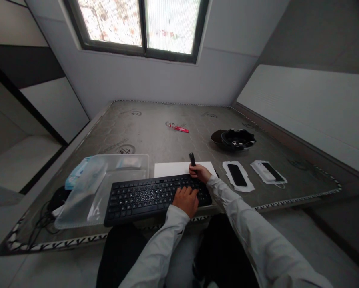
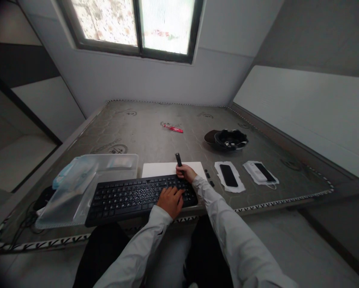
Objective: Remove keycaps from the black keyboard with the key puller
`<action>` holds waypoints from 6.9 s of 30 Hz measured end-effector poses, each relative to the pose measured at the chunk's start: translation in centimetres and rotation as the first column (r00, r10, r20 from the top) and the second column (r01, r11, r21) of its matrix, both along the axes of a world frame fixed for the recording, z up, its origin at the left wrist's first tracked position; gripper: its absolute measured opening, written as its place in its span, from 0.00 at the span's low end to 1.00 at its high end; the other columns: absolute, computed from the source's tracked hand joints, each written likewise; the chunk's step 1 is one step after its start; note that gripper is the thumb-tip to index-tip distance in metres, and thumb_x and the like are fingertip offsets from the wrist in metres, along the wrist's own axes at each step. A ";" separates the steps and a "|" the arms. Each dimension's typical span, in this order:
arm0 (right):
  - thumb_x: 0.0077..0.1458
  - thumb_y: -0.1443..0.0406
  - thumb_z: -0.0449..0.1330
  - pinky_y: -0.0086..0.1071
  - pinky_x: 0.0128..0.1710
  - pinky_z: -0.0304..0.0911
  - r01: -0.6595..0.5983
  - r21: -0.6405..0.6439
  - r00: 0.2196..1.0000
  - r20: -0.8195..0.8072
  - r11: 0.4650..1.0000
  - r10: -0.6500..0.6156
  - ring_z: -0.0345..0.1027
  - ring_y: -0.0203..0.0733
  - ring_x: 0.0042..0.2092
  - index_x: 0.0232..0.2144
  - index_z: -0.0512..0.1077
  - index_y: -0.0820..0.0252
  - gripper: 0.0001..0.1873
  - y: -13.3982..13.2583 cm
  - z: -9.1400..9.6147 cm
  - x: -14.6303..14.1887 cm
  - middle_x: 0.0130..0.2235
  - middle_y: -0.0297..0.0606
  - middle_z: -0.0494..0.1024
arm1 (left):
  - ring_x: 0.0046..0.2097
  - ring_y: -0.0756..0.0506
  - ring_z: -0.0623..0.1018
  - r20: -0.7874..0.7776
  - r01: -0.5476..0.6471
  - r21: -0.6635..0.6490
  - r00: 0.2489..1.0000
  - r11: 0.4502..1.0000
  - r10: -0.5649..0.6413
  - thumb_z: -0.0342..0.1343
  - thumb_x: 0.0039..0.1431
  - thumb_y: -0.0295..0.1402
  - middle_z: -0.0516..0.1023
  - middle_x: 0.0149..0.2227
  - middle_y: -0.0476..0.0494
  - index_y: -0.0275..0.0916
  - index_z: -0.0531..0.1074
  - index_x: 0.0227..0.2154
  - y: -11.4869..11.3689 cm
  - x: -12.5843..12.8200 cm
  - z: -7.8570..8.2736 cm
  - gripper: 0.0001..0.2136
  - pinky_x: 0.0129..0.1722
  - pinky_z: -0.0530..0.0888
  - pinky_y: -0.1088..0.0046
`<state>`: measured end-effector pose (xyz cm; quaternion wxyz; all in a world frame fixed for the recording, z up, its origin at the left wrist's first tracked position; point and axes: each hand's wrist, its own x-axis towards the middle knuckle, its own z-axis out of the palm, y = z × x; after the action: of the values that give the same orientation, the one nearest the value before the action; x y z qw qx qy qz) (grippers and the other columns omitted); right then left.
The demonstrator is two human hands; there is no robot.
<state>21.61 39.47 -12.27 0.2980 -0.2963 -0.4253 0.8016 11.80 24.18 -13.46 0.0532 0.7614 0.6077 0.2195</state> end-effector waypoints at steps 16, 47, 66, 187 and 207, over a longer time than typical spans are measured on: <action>0.38 0.64 0.66 0.21 0.16 0.38 -0.083 0.055 0.985 0.158 0.995 0.074 0.48 0.27 0.17 0.24 0.62 0.60 0.15 0.6 -0.6 -1.0 0.17 0.26 0.61 | 0.43 0.41 0.69 0.002 0.004 -0.009 1.000 1.000 -0.004 0.46 0.60 0.33 0.73 0.39 0.42 0.44 0.69 0.47 0.0 -0.1 -0.1 0.14 0.43 0.62 0.61; 0.48 0.64 0.58 0.26 0.20 0.49 0.277 -0.250 0.958 -0.005 0.928 -0.287 0.52 0.31 0.20 0.24 0.58 0.58 0.09 -1.3 0.7 1.2 0.18 0.28 0.59 | 0.42 0.42 0.69 -0.017 0.003 0.022 1.000 1.000 -0.002 0.46 0.60 0.33 0.72 0.38 0.44 0.45 0.69 0.47 0.2 0.0 -0.3 0.13 0.41 0.62 0.62; 0.42 0.57 0.63 0.27 0.19 0.45 0.476 0.172 0.875 0.007 0.863 -0.484 0.49 0.29 0.19 0.25 0.56 0.55 0.18 -2.3 -1.5 -0.2 0.19 0.24 0.57 | 0.42 0.42 0.69 -0.022 0.004 0.036 1.000 0.999 -0.003 0.47 0.60 0.33 0.72 0.38 0.44 0.44 0.69 0.46 0.1 0.1 -0.3 0.13 0.41 0.61 0.62; 0.51 0.62 0.59 0.28 0.27 0.57 0.683 -0.146 0.631 -0.376 0.716 -0.679 0.54 0.33 0.29 0.25 0.64 0.57 0.09 -6.2 0.8 5.1 0.28 0.32 0.57 | 0.43 0.44 0.71 -0.170 -0.188 0.019 0.967 0.982 0.188 0.47 0.58 0.24 0.67 0.46 0.41 0.39 0.64 0.52 4.3 1.6 -0.1 0.18 0.41 0.68 0.67; 0.50 0.60 0.58 0.28 0.24 0.57 0.501 -0.132 0.818 -0.250 0.855 -0.518 0.54 0.34 0.24 0.24 0.61 0.56 0.10 -3.6 0.5 1.2 0.23 0.30 0.58 | 0.46 0.42 0.69 -0.068 -0.142 -0.048 0.988 0.989 0.138 0.47 0.53 0.20 0.67 0.47 0.39 0.37 0.63 0.51 3.9 0.8 0.2 0.21 0.43 0.67 0.65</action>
<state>22.76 35.83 -11.77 0.5486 -0.2933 -0.2604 0.7384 12.61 28.03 -13.26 0.0380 0.7218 0.6666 0.1822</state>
